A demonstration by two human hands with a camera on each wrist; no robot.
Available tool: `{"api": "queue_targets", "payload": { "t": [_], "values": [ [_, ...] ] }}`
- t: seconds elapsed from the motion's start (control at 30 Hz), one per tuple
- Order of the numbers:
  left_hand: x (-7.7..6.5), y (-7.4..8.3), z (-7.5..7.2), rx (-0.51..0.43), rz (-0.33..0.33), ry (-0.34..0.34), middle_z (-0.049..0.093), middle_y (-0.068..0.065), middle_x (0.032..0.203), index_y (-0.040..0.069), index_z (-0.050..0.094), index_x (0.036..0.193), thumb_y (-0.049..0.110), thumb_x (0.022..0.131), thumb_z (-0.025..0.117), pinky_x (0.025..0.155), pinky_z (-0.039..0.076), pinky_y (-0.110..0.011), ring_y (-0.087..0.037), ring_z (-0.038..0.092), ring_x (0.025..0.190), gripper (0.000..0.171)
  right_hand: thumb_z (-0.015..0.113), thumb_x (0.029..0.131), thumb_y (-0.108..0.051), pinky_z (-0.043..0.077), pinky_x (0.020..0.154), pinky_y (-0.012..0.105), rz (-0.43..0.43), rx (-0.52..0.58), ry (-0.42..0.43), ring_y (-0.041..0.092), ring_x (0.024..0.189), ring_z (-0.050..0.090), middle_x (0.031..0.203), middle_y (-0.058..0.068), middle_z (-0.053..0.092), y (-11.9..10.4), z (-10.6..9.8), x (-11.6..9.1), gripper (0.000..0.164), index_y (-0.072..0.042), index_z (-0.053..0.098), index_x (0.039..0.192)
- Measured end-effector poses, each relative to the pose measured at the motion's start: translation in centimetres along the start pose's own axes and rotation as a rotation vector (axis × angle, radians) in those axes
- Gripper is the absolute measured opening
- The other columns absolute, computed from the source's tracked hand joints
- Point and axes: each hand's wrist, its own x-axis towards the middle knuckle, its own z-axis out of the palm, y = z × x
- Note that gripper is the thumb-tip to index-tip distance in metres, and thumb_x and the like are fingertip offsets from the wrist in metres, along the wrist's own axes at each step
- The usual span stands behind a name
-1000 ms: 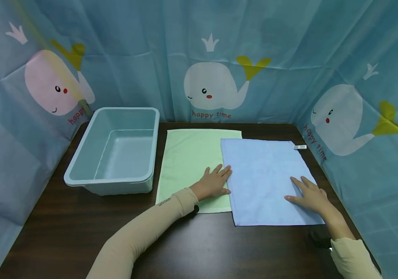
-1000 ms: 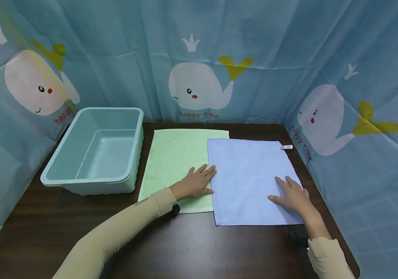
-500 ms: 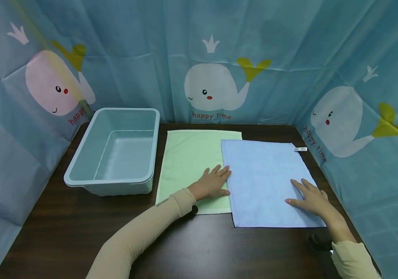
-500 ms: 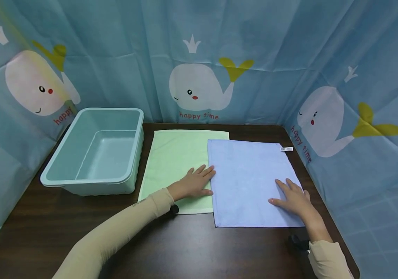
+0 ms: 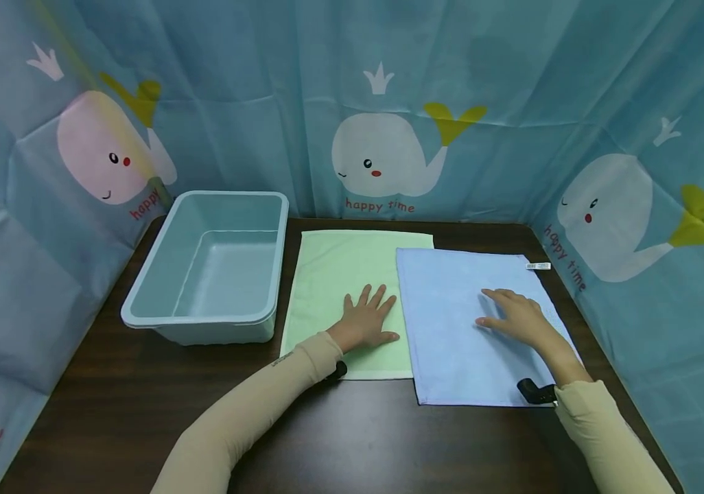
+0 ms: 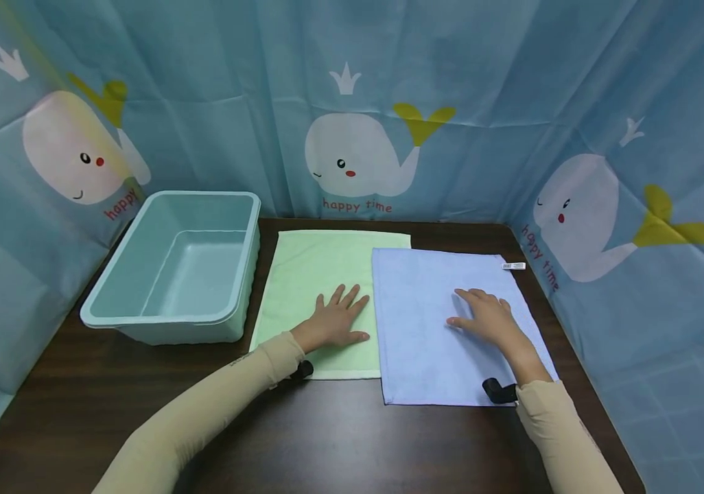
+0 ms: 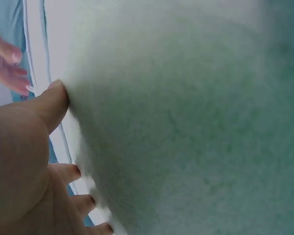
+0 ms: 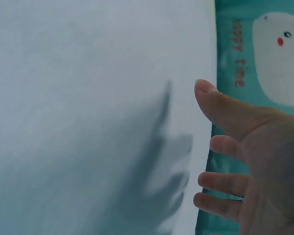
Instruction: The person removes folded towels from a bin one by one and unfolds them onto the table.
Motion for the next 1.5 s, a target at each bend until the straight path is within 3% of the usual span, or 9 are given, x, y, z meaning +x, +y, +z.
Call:
{"api": "queue_targets", "payload": {
  "t": [0.27,0.47,0.57,0.73,0.9,1.13,1.3,1.37,1.5],
  "values": [
    [0.1,-0.2,0.0,-0.007,0.004,-0.011,0.001,-0.002,0.170,0.028,0.013,0.160,0.067,0.094,0.047,0.120,0.018,-0.067,-0.033,0.001,0.157,0.084,0.069,0.088,-0.050,0.024,0.111,0.073,-0.083,-0.002,-0.033,0.050,0.141,0.036,0.152,0.026,0.042,-3.6,0.0,3.2,0.077,-0.010,0.043,0.150],
    [-0.3,-0.3,-0.3,0.000,0.026,0.005,0.007,-0.003,0.169,0.022,0.018,0.160,0.062,0.095,0.050,0.123,0.019,-0.059,-0.032,0.007,0.157,0.083,0.069,0.089,-0.048,0.027,0.112,0.071,-0.148,-0.002,-0.030,0.048,0.140,0.039,0.152,0.024,0.044,-5.1,0.0,4.8,0.074,-0.011,0.045,0.149],
    [-0.8,0.4,-0.6,0.032,0.115,0.044,0.019,-0.003,0.168,0.016,0.026,0.158,0.057,0.096,0.054,0.124,0.022,-0.053,-0.029,0.016,0.156,0.079,0.071,0.090,-0.041,0.029,0.113,0.068,-0.172,0.057,-0.029,0.045,0.141,0.040,0.151,0.022,0.046,-5.6,-0.6,6.6,0.069,-0.011,0.047,0.147],
    [-2.5,2.3,-1.0,0.070,0.405,0.131,0.050,0.001,0.152,0.012,0.050,0.145,0.043,0.095,0.064,0.118,0.037,-0.034,-0.017,0.043,0.145,0.061,0.072,0.091,-0.024,0.039,0.110,0.061,-0.223,0.249,0.050,0.040,0.131,0.052,0.142,0.017,0.057,-6.3,-1.8,11.0,0.050,-0.011,0.059,0.137],
    [-4.5,3.9,-0.7,0.041,0.601,0.129,0.063,0.008,0.138,0.017,0.063,0.133,0.036,0.092,0.070,0.108,0.045,-0.021,-0.007,0.056,0.131,0.045,0.070,0.092,-0.015,0.048,0.102,0.055,-0.270,0.355,0.125,0.036,0.120,0.059,0.131,0.015,0.065,-7.4,-2.8,15.2,0.035,-0.010,0.068,0.126],
    [-6.0,4.5,0.4,0.087,0.737,0.097,0.070,0.014,0.117,0.026,0.070,0.122,0.037,0.087,0.075,0.089,0.051,-0.013,0.002,0.064,0.108,0.037,0.065,0.096,-0.014,0.048,0.101,0.052,-0.183,0.395,0.050,0.032,0.121,0.056,0.129,0.013,0.065,-7.8,-2.7,18.6,0.025,-0.012,0.072,0.120],
    [-6.3,4.5,1.2,0.108,0.744,0.084,0.069,0.015,0.123,0.029,0.070,0.120,0.038,0.087,0.076,0.094,0.051,-0.016,0.000,0.061,0.121,0.035,0.063,0.096,-0.011,0.047,0.103,0.053,-0.144,0.374,-0.006,0.034,0.123,0.055,0.131,0.014,0.064,-7.3,-2.4,19.6,0.024,-0.012,0.073,0.118],
    [-6.2,4.5,1.4,0.128,0.759,0.108,0.069,0.015,0.123,0.029,0.071,0.119,0.038,0.087,0.075,0.096,0.051,-0.016,-0.002,0.059,0.124,0.033,0.064,0.096,-0.009,0.047,0.104,0.053,-0.150,0.345,-0.018,0.035,0.124,0.055,0.130,0.014,0.065,-7.2,-2.4,20.0,0.024,-0.011,0.074,0.117],
    [-5.9,4.8,1.8,0.194,0.800,0.185,0.070,0.019,0.115,0.031,0.073,0.112,0.039,0.087,0.074,0.088,0.051,-0.014,-0.002,0.061,0.113,0.026,0.064,0.094,-0.005,0.046,0.104,0.052,-0.187,0.276,-0.020,0.036,0.124,0.054,0.128,0.016,0.066,-7.3,-2.4,20.8,0.023,-0.009,0.076,0.114]
  ]
}}
